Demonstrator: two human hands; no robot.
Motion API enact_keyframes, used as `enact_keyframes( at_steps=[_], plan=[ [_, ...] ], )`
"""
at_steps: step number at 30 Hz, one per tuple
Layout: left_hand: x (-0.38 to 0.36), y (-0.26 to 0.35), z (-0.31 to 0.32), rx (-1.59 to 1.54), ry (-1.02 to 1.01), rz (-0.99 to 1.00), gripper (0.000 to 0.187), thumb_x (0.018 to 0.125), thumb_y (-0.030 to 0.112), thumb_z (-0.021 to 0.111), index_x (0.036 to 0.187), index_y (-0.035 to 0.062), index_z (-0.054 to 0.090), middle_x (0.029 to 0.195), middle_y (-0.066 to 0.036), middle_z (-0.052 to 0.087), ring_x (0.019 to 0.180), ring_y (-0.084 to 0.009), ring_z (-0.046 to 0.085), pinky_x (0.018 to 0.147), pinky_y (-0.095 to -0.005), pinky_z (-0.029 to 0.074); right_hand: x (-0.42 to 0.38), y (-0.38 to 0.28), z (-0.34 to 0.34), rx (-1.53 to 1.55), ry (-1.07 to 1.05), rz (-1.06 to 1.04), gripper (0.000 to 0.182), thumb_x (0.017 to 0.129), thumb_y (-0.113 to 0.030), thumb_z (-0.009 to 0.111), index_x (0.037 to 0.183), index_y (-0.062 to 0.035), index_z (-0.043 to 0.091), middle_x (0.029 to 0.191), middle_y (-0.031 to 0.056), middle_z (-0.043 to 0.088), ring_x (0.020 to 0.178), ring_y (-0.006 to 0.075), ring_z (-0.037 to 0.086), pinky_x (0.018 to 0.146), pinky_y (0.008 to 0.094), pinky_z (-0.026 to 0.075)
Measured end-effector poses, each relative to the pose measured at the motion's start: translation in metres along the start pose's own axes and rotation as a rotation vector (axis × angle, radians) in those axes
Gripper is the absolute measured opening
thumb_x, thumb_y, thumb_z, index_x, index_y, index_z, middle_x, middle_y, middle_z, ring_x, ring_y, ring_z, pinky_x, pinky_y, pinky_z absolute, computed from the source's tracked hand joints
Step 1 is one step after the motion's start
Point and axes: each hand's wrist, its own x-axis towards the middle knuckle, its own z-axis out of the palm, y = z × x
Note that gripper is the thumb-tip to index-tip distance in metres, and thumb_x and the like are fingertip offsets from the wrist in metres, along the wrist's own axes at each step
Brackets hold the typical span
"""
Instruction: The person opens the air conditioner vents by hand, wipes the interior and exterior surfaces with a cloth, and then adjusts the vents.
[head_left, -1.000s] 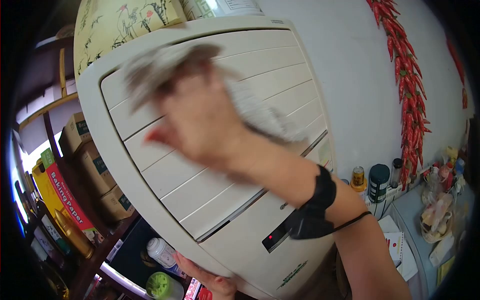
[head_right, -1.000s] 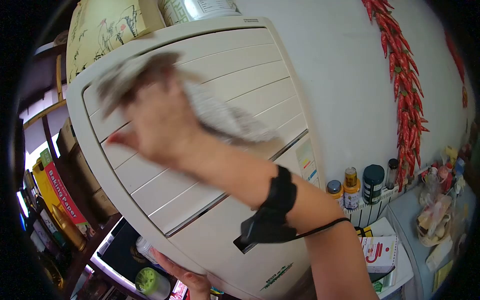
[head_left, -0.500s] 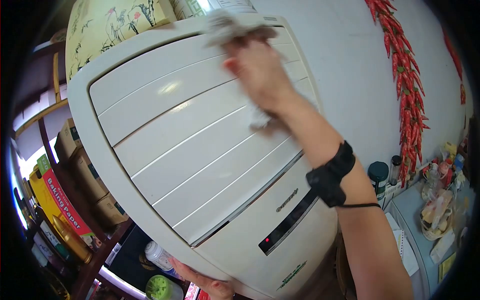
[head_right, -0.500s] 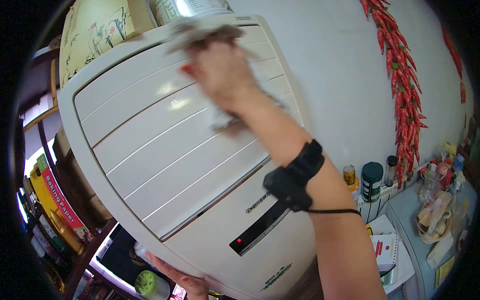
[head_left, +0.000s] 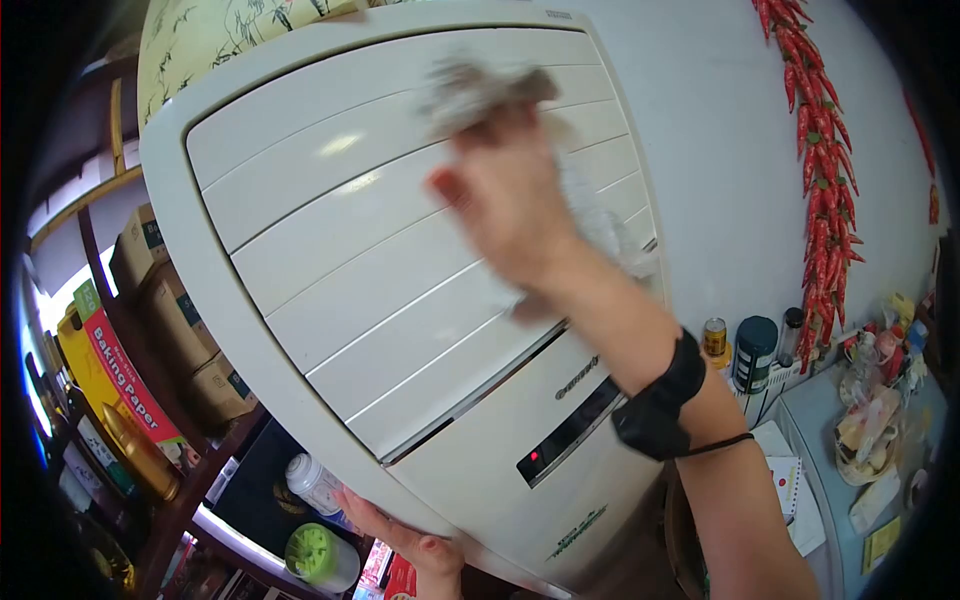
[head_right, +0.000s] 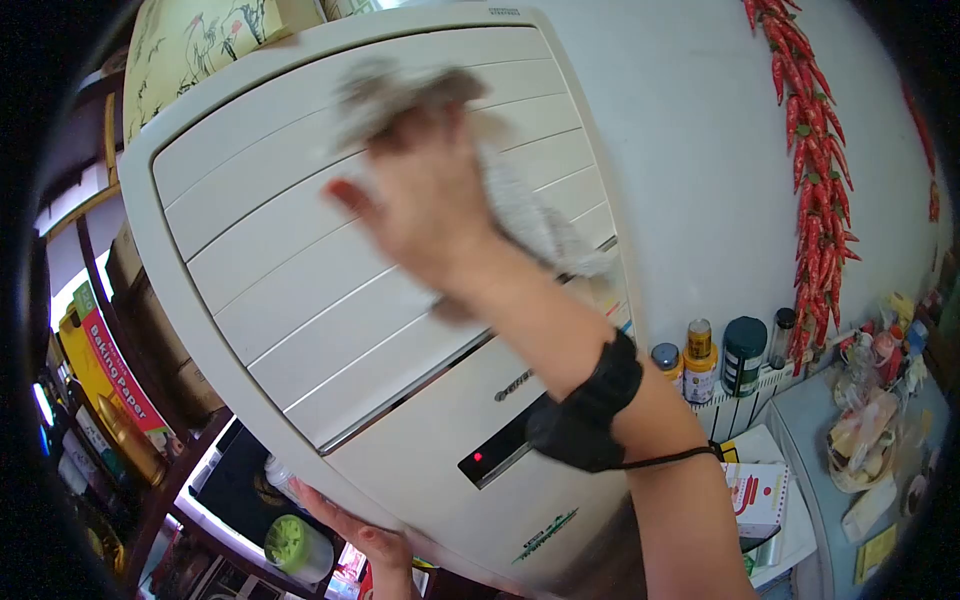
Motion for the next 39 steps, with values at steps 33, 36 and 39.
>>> enact_keyframes(
  at_steps=[33,36,39],
  plan=[
    [0.255,0.081,-0.016,-0.081,0.233,0.539,0.092,0.094,0.069,0.006,0.143,-0.0023,0.036,0.15,-0.022,0.034,0.143,-0.0342,0.023,0.117,-0.0442,0.01,-0.069,-0.149,-0.015,0.305,-0.316,-0.143,0.08,0.086,-0.073,0.03,0.121,-0.0083,0.06,0.121,0.0138,0.054,0.126,0.0336,0.043,0.111,0.0611,0.013],
    [0.276,0.102,-0.016,-0.1,0.262,0.642,0.098,0.09,0.074,0.007,0.142,-0.003,0.039,0.148,-0.021,0.037,0.142,-0.0321,0.027,0.117,-0.0422,0.011,-0.094,-0.154,-0.021,0.313,-0.298,-0.165,0.075,0.083,-0.073,0.034,0.111,-0.0113,0.065,0.109,0.0115,0.057,0.108,0.0278,0.052,0.107,0.0591,0.022],
    [0.281,0.111,-0.007,-0.251,0.228,0.675,0.103,0.086,0.08,0.011,0.142,-0.0021,0.038,0.149,-0.02,0.036,0.142,-0.0293,0.026,0.117,-0.0408,0.011,-0.116,-0.133,-0.046,0.314,-0.611,-0.175,0.069,0.084,-0.071,0.037,0.101,-0.0116,0.066,0.096,0.0123,0.057,0.093,0.0277,0.054,0.1,0.0585,0.029]
  ],
)
